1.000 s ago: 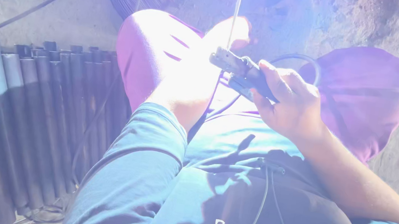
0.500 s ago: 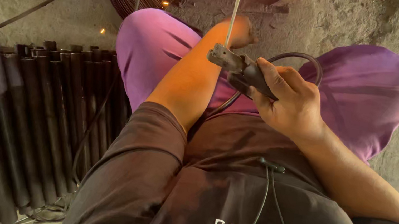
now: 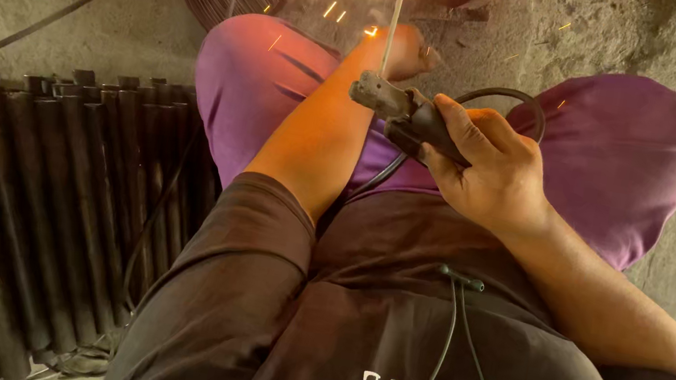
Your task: The person welds small metal pieces together on a metal sheet using a hand-held welding electrode holder, occasionally cleaning the metal surface and picking up new components by hand.
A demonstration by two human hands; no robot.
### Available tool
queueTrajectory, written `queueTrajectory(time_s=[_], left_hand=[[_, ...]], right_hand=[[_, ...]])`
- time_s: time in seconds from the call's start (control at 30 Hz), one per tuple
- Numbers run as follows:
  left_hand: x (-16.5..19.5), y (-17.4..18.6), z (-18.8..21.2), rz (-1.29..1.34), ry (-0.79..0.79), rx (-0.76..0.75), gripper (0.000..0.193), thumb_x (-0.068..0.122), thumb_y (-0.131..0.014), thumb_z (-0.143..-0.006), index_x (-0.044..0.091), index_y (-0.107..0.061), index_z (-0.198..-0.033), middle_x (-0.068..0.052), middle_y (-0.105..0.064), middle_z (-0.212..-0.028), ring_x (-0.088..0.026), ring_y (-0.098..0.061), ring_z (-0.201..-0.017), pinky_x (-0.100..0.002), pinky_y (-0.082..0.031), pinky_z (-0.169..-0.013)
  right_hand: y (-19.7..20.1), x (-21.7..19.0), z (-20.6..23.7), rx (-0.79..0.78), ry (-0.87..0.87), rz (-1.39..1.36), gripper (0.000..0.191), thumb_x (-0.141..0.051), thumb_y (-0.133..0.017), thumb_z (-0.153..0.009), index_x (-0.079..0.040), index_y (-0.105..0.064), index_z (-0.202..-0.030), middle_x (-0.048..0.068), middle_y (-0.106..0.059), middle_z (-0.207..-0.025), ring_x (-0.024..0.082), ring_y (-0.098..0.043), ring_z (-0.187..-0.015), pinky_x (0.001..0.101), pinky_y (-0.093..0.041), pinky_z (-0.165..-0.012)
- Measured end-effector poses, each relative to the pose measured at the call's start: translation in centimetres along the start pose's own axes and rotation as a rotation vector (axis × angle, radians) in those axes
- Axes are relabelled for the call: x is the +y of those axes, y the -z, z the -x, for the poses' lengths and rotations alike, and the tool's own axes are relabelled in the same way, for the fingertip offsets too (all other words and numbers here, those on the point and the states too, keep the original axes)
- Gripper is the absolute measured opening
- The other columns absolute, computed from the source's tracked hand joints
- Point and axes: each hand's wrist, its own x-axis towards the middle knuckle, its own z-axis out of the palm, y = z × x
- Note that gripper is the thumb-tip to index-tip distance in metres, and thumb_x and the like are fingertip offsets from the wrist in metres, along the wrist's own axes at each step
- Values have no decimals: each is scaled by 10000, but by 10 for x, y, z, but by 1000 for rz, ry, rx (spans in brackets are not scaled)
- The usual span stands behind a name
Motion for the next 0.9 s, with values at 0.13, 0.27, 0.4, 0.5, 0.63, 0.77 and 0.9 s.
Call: queueTrajectory(time_s=[0.13,0.27,0.4,0.5,0.63,0.77,0.9], left_hand=[[-1,2,2,62,88,-75,492,507,-729,-907,18,-748,-860,-231,-709,-878,-408,-684,-822,-496,-550,-759],[-2,3,2,103,59,19,469,509,-773,-823,41,-753,-836,-209,-700,-819,-382,-673,-749,-493,-540,-681],[-1,4,2,97,207,-158,485,490,-708,-935,13,-747,-862,-207,-724,-831,-337,-707,-771,-480,-555,-731],[0,8,7,91,205,-172,440,481,-705,-947,46,-764,-922,-179,-747,-885,-316,-720,-827,-465,-555,-783],[8,23,21,104,140,-89,376,481,-725,-910,129,-778,-1030,-133,-761,-971,-301,-720,-903,-450,-555,-824],[25,47,45,165,118,0,395,493,-720,-899,139,-747,-1073,-86,-772,-1035,-280,-735,-952,-441,-563,-853],[36,61,93,126,105,61,386,452,-738,-906,122,-734,-1106,-126,-746,-1079,-332,-706,-993,-463,-555,-851]], right_hand=[[1,-2,-1,0,-10,10,560,-95,-833,-900,-44,-624,-1417,131,-685,-1078,270,-708,-824,361,-598,-723],[1,-3,-3,2,-25,-6,562,-116,-837,-908,-43,-617,-1421,129,-682,-1057,274,-708,-832,362,-591,-718],[2,0,-4,8,-44,-44,555,-123,-839,-917,-24,-618,-1417,133,-678,-1045,268,-701,-856,363,-592,-739],[4,5,-3,120,-9,24,533,-126,-777,-960,-44,-565,-1442,147,-676,-1076,274,-697,-894,365,-593,-762],[16,26,0,508,-301,-328,542,-167,-661,-987,-29,-481,-1479,153,-660,-1044,262,-674,-827,371,-581,-712],[34,68,-4,847,-438,-1065,559,-208,-545,-1014,-14,-397,-1516,159,-645,-1012,249,-650,-760,376,-569,-662],[18,100,7,844,-514,-1202,582,-250,-429,-1041,1,-313,-1553,164,-629,-980,236,-626,-693,381,-557,-612]])
